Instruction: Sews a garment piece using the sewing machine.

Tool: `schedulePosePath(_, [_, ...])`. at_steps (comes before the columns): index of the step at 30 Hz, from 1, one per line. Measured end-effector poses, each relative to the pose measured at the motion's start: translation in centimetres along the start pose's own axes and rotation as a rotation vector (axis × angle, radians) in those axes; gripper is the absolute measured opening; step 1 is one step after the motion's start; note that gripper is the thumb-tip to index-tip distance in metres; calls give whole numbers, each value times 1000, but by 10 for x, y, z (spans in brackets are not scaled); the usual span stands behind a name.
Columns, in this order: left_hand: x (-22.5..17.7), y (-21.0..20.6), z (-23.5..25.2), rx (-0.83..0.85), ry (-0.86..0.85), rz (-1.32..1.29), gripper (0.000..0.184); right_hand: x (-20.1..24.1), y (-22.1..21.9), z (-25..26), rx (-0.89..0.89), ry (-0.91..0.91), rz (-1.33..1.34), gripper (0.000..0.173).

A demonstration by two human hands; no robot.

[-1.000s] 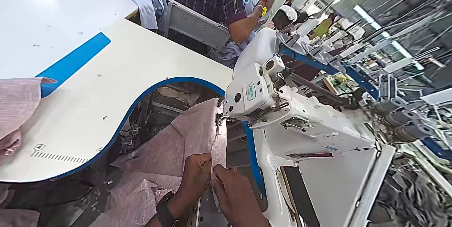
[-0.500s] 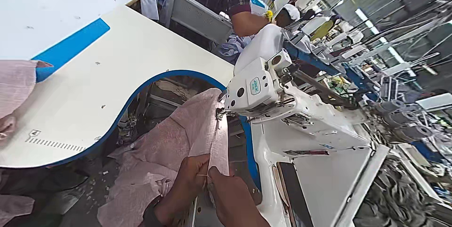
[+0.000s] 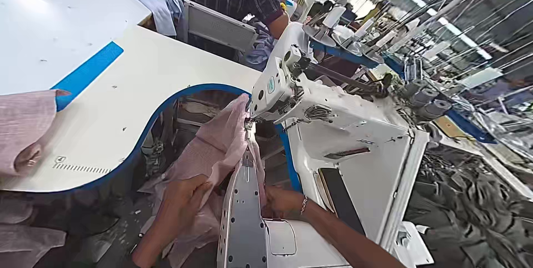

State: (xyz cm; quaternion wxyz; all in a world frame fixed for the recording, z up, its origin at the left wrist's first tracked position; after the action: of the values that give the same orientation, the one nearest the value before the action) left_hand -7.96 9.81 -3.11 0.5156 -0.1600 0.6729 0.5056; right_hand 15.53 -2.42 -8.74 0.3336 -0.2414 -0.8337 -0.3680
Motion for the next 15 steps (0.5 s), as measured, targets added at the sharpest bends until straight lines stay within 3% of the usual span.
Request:
schedulePosePath(1, [-20,3,0,-24,-87,-45,36,21,20,-2,-3,115,32,14])
schedulePosePath(3, [-46,-13,-19,27,-162,-199,38,93,52,-33,-83,265,-231,17])
schedulePosePath(4, [-54,-25,-28,36,-181,-254,36,139,52,-50,-129,277,-466,16])
schedulePosePath(6, [-64,-49,-41,5,-201,-279,32,206,15,-60,-256,114,-815,6])
schedulePosePath(9, [-62,-60,-44,-97,-227,-192,24,218,-34,-32,-523,8,-905,8])
schedulePosePath(12, [-47,-61,-20,-70,-154,-323,29,202,-15,-30,-569,-140,-855,10])
schedulePosePath(15, [-59,-51,-8,-95,-189,-261,25,213,-2,-26,-630,-188,-907,27])
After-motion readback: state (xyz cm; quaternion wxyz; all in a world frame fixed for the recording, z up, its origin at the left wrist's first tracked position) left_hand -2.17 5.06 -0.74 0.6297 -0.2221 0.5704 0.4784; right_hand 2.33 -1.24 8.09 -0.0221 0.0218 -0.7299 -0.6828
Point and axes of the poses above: each hand's wrist, its own z-axis towards the middle knuckle, its own y-axis out of the back of the hand, x = y × z, the point moved 9 cm from there along z, towards the middle knuckle, and after that the axes turned 10 degrees about y, right-handed, at the moved point
